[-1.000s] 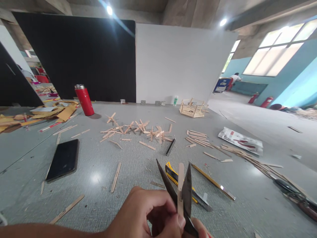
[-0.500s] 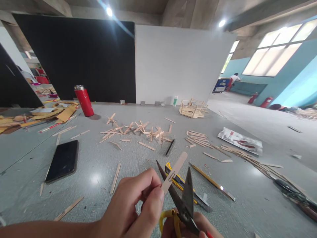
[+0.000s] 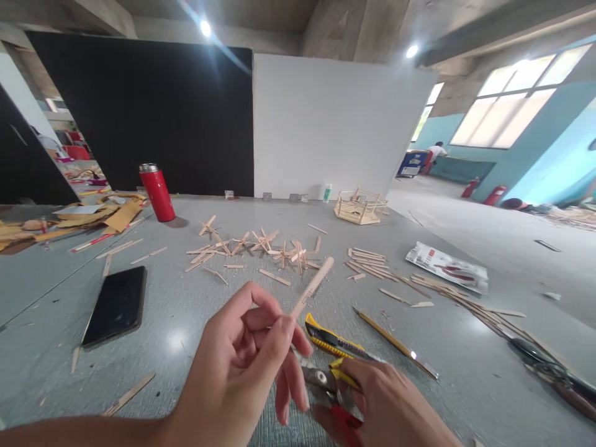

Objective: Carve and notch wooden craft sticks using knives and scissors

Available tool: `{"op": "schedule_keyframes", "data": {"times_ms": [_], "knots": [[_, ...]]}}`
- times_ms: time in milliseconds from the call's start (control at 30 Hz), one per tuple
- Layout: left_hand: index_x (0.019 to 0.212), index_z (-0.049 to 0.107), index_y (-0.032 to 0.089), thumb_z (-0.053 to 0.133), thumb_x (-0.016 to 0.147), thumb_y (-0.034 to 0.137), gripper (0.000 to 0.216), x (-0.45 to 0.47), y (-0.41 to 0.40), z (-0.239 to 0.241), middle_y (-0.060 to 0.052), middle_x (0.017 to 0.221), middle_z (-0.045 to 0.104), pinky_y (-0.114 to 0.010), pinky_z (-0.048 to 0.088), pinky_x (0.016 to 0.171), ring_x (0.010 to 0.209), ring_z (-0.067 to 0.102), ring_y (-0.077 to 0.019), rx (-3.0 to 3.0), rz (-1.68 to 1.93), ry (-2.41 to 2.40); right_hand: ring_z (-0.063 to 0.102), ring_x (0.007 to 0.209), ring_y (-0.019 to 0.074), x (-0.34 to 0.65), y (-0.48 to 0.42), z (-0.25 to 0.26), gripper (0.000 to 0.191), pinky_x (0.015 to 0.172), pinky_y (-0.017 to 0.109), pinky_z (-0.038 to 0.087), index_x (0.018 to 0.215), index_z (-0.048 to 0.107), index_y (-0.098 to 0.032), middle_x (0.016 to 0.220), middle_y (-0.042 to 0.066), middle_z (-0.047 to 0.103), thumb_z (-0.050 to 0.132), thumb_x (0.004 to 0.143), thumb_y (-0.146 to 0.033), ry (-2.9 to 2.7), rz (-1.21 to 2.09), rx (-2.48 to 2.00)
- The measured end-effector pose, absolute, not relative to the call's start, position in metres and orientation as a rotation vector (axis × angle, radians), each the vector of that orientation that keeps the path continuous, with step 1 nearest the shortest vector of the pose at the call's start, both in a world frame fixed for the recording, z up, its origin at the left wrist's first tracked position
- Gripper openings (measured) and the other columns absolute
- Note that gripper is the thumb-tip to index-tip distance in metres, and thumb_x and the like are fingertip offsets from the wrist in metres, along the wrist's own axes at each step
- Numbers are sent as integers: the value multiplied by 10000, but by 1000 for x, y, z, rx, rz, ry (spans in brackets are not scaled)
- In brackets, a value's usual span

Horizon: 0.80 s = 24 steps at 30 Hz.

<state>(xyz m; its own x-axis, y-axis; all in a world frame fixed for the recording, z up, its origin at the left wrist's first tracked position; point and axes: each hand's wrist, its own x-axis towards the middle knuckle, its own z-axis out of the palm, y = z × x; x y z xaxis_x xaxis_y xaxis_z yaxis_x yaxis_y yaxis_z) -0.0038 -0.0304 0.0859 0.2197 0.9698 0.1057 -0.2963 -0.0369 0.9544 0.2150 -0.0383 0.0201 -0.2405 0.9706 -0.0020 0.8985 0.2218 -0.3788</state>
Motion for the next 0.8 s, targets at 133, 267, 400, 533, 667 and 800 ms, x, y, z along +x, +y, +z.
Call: {"op": "schedule_keyframes", "data": {"times_ms": [133, 267, 400, 533, 667, 800], "knots": [[1092, 524, 205, 663, 976, 413, 276, -3, -24, 85, -6, 821, 699, -153, 446, 389, 469, 601, -79, 1121, 1148, 801, 745, 839, 228, 214, -39, 20, 262, 746, 284, 568, 916, 705, -244, 928, 37, 790, 654, 690, -123, -2278, 504, -1695], [1031, 568, 165, 620, 978, 450, 294, -1, -19, 81, -26, 850, 672, -151, 423, 359, 465, 591, -77, 1171, 1094, 796, 703, 1173, 228, 221, -44, 27, 540, 986, 293, 549, 1198, 713, -272, 1298, 47, 743, 661, 695, -81, -2350, 524, -1609], [875, 484, 210, 543, 988, 393, 222, -1, -14, 78, 58, 688, 575, -153, 361, 340, 393, 512, -62, 1074, 1153, 775, 726, 1081, 212, 232, -33, 24, 237, 946, 327, 569, 1119, 726, -266, 1164, 47, 770, 610, 917, -221, -2373, 343, -1596], [841, 439, 228, 492, 984, 314, 175, -5, -11, 76, 103, 602, 415, -161, 280, 367, 388, 362, -40, 1013, 1150, 819, 714, 919, 250, 253, -13, 19, 314, 792, 391, 564, 1058, 664, -180, 1100, 144, 708, 356, 1042, -236, -2233, 117, -1760], [858, 421, 237, 480, 991, 343, 180, -3, -13, 74, 118, 573, 313, -162, 236, 375, 409, 242, -49, 1030, 1108, 855, 657, 713, 239, 285, 5, 10, 106, 601, 353, 488, 926, 629, -128, 808, 90, 655, 527, 955, -125, -2086, -55, -2012], [920, 408, 246, 468, 1042, 498, 286, 1, -18, 67, 127, 568, 321, -144, 238, 366, 423, 209, -57, 1132, 1147, 839, 527, 553, 109, 295, 16, 6, 139, 540, 249, 441, 826, 589, -167, 703, -56, 555, 635, 956, -159, -2048, -79, -2019]]}}
